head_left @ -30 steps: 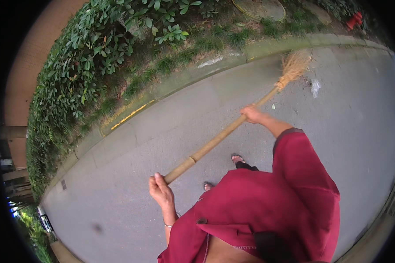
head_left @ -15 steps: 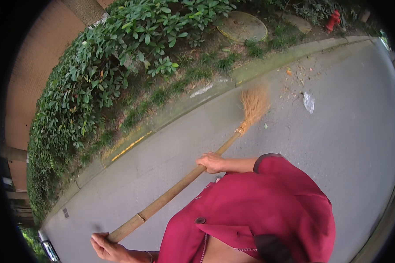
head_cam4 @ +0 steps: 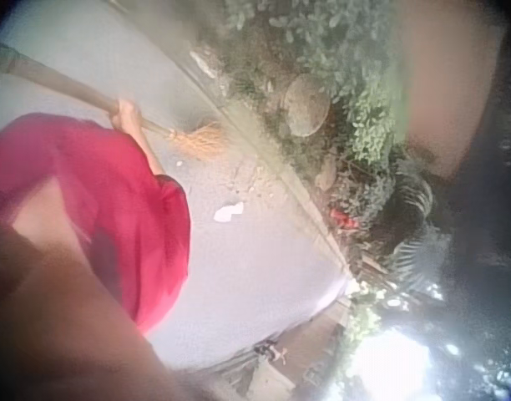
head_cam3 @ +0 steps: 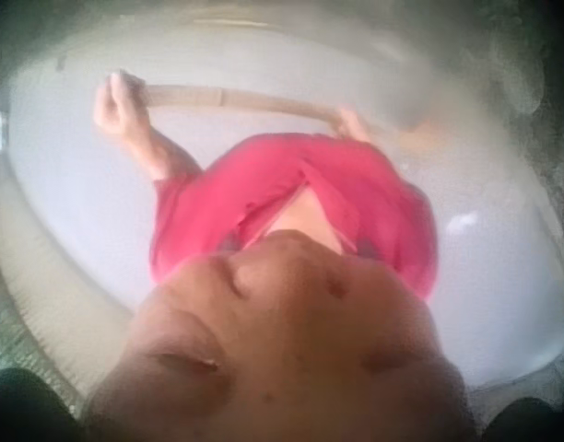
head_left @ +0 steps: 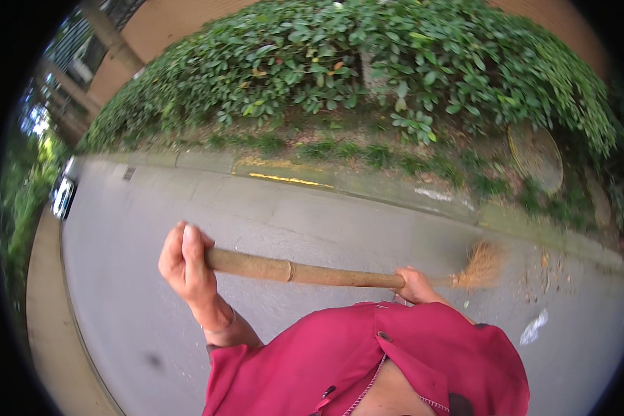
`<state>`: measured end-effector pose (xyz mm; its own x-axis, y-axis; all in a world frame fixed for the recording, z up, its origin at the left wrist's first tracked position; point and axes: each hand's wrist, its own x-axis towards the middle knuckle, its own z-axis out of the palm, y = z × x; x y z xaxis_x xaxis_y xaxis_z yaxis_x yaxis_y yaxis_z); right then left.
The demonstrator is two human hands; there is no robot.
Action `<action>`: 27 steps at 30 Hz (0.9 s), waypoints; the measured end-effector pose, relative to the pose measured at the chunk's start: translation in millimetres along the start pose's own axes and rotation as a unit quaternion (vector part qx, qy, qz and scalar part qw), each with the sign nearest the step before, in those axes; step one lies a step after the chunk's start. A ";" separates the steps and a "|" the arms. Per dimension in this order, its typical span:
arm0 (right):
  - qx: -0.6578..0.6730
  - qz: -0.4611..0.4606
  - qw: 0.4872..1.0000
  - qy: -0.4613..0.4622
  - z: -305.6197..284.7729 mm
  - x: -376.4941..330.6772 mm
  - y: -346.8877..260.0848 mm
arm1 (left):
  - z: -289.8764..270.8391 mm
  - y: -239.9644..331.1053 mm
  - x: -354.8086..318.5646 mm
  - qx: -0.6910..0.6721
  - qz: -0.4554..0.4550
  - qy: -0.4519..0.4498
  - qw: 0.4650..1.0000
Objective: The person sweeps a paved outdoor area using a traditional straw broom. They gather leaves, dirt, and small debris into a pile near a drain and along the curb, moving systematically along the path.
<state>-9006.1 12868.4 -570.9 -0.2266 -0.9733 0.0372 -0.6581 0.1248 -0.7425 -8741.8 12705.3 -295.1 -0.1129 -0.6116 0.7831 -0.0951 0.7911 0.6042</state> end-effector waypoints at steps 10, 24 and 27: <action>0.207 -0.050 0.970 -0.114 -70.3 40.2 32.0 | 76.0 15.4 68.0 0.047 0.004 0.045 0.998; 0.172 0.039 0.970 -0.166 -104.3 75.8 -1.8 | 103.5 -31.4 100.4 0.020 -0.031 0.008 0.999; 0.156 0.039 0.972 -0.171 -100.8 88.3 -10.5 | 97.4 -47.3 103.9 0.028 -0.040 -0.001 0.999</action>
<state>-9091.6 12800.6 -492.5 0.0202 -0.9769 -0.2128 -0.3870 0.1887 -0.9026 -8845.3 12603.8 -256.6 -0.1047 -0.6731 0.7321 -0.1582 0.7381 0.6559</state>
